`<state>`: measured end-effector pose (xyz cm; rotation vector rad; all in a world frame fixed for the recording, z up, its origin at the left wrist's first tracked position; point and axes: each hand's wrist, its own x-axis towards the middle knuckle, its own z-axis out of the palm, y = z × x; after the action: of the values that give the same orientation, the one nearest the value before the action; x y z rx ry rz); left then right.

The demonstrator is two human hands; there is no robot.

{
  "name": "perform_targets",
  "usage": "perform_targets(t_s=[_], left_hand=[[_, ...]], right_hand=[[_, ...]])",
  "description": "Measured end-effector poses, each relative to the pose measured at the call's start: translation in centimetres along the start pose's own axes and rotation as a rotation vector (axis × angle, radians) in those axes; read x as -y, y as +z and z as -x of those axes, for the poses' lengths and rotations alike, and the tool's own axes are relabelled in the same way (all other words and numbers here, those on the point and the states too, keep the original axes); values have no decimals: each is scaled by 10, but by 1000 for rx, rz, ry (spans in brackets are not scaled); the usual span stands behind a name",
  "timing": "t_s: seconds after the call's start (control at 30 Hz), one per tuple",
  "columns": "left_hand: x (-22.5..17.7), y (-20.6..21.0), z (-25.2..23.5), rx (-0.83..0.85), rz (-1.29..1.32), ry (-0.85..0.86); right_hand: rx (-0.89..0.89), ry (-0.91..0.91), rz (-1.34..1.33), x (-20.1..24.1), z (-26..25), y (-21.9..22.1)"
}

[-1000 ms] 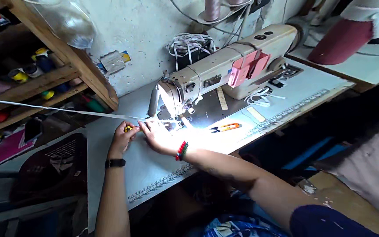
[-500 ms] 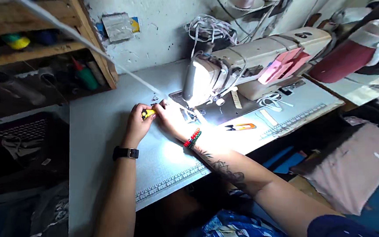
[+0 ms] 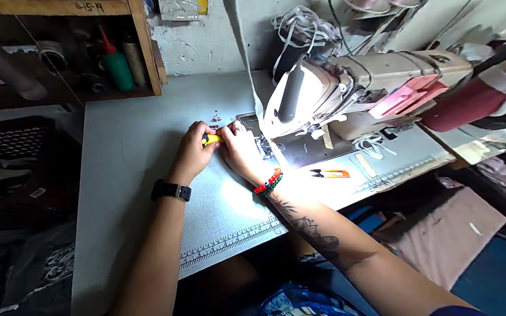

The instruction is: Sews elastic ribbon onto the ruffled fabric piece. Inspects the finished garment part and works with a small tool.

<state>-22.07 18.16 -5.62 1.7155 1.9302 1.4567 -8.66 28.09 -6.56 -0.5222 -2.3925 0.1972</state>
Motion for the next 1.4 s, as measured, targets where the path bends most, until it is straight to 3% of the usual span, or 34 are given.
perform_targets(t_s=[0.53, 0.9, 1.23, 1.4], left_hand=[[-4, 0, 3, 37, -50, -134], [-14, 2, 8, 39, -183, -72], [-18, 11, 6, -22, -254, -27], [-8, 8, 2, 11, 3, -175]], right_hand=[[64, 28, -38, -3, 2, -2], [58, -12, -30, -12, 3, 2], [341, 65, -112, -15, -13, -25], [152, 57, -157, -2, -4, -22]])
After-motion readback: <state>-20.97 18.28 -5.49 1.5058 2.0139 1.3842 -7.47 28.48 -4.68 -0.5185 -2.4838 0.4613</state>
